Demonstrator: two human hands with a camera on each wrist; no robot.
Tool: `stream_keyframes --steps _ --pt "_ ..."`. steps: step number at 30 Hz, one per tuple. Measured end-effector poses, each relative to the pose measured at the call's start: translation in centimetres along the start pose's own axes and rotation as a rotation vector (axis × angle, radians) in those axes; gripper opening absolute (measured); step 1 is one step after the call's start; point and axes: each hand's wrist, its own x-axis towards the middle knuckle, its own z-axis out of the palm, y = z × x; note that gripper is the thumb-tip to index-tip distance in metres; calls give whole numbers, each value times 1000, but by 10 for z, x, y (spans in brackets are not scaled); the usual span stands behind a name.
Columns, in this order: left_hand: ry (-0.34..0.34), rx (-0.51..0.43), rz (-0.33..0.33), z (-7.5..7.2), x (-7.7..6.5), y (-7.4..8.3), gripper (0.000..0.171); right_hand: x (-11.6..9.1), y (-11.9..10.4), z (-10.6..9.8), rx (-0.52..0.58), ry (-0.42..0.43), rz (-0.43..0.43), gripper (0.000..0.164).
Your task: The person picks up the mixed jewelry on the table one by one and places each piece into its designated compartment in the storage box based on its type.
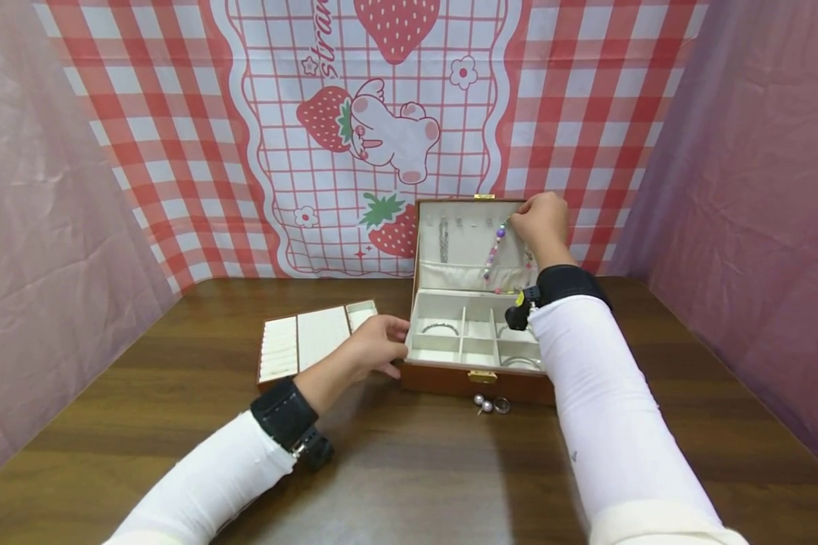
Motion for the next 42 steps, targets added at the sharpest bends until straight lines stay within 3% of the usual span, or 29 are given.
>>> stream_keyframes --steps 13,21,33,36,42 --pt "9 9 2 1 1 0 53 -4 8 5 -65 -43 -30 31" --pt "1 8 6 0 1 -1 53 -10 11 6 -46 -89 8 41" --pt "-7 4 0 0 1 -2 54 -15 23 -1 -128 -134 -133 31" --pt "-5 5 1 0 1 -2 54 -13 24 -7 -180 -235 -164 25" --pt "-12 8 1 0 1 -2 54 -15 23 -14 -151 -656 -63 17"
